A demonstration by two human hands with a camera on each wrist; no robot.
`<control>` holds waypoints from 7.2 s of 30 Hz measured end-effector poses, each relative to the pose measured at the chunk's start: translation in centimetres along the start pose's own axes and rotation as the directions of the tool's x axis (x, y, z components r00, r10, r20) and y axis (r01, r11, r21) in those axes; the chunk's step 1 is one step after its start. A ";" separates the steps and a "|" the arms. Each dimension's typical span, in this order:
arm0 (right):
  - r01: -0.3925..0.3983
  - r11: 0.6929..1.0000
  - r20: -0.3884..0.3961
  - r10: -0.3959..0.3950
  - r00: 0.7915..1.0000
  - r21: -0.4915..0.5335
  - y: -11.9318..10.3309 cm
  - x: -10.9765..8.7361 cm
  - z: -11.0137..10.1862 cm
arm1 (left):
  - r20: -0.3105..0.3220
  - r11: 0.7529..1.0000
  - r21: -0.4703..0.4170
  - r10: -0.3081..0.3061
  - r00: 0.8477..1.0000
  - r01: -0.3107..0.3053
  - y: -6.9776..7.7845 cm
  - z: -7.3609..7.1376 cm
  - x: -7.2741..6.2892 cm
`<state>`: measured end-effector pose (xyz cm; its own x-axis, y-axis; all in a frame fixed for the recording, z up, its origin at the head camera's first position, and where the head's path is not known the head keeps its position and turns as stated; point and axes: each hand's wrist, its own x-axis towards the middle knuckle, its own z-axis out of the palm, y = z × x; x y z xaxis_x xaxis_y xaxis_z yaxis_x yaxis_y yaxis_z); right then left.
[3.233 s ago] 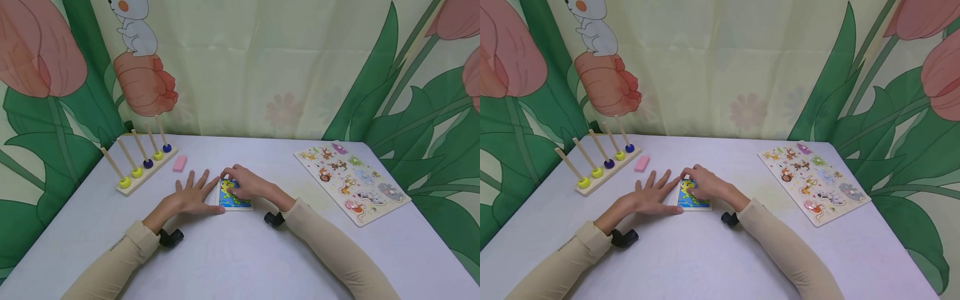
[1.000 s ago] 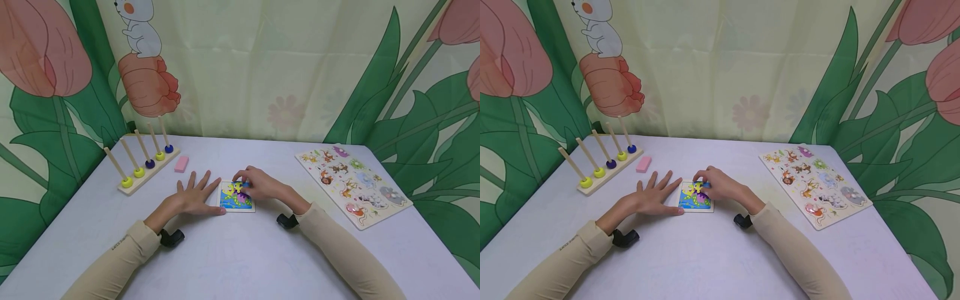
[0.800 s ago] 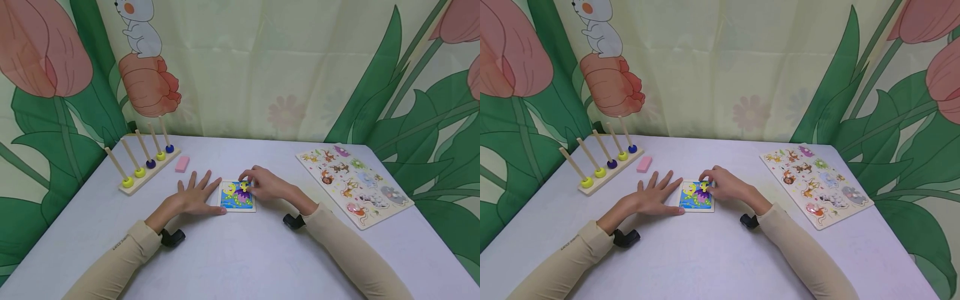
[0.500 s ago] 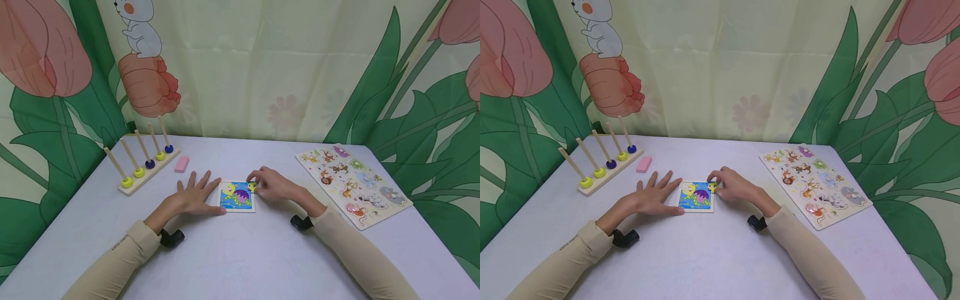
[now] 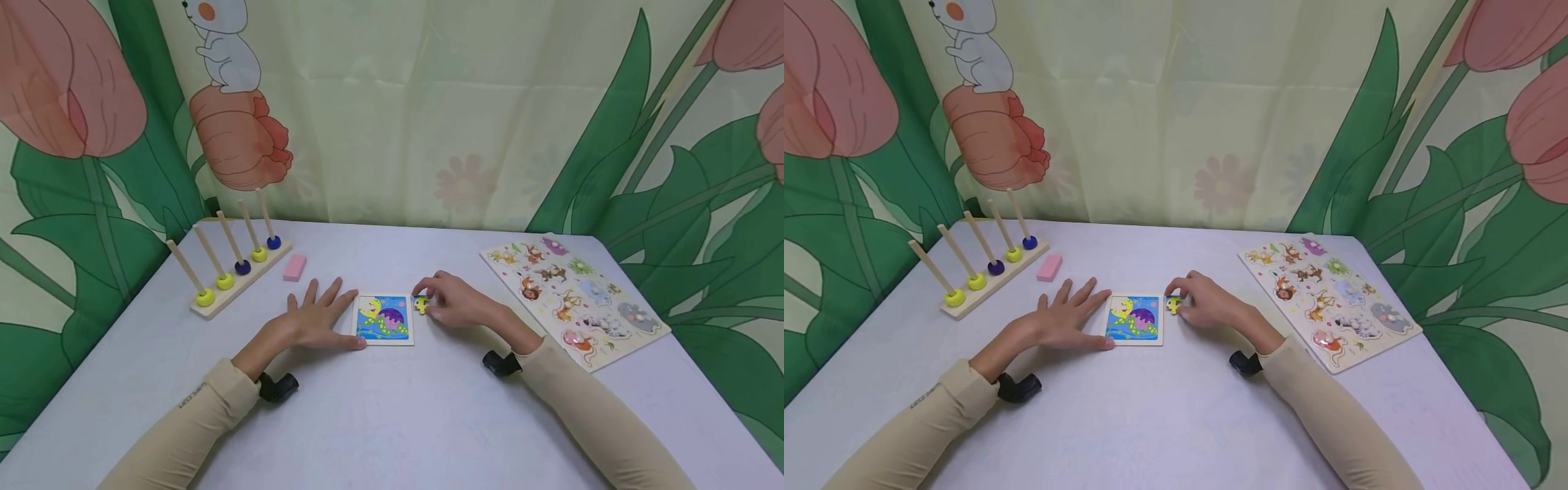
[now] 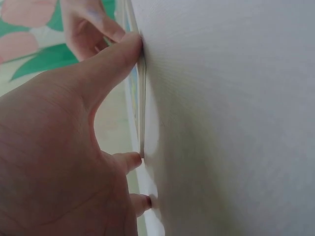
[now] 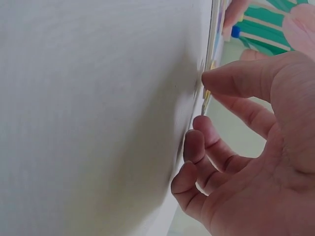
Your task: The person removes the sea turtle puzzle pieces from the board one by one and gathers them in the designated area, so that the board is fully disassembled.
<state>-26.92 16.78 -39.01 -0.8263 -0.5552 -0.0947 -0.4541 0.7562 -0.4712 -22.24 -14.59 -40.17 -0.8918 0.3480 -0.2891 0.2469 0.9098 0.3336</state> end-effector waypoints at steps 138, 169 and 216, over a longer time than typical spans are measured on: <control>0.120 0.992 0.097 -0.122 0.988 0.033 -5.6 4.4 2.4 | 0.044 0.999 0.030 -0.020 0.999 0.018 -0.8 0.4 0.7; 0.079 0.996 0.071 -0.082 0.994 0.041 -5.5 4.4 2.5 | 0.041 0.999 0.044 -0.020 0.999 0.018 -0.6 0.7 0.8; 0.157 0.988 0.010 -0.157 0.988 0.013 -3.6 2.9 0.9 | 0.045 0.999 0.039 -0.032 0.998 0.030 -1.0 0.8 0.9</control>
<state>-27.43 12.12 -38.37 -0.7412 -0.6707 -0.0286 -0.5739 0.6552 -0.4913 -23.01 -14.97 -41.44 -0.8812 0.3288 -0.3397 0.2345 0.9279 0.2899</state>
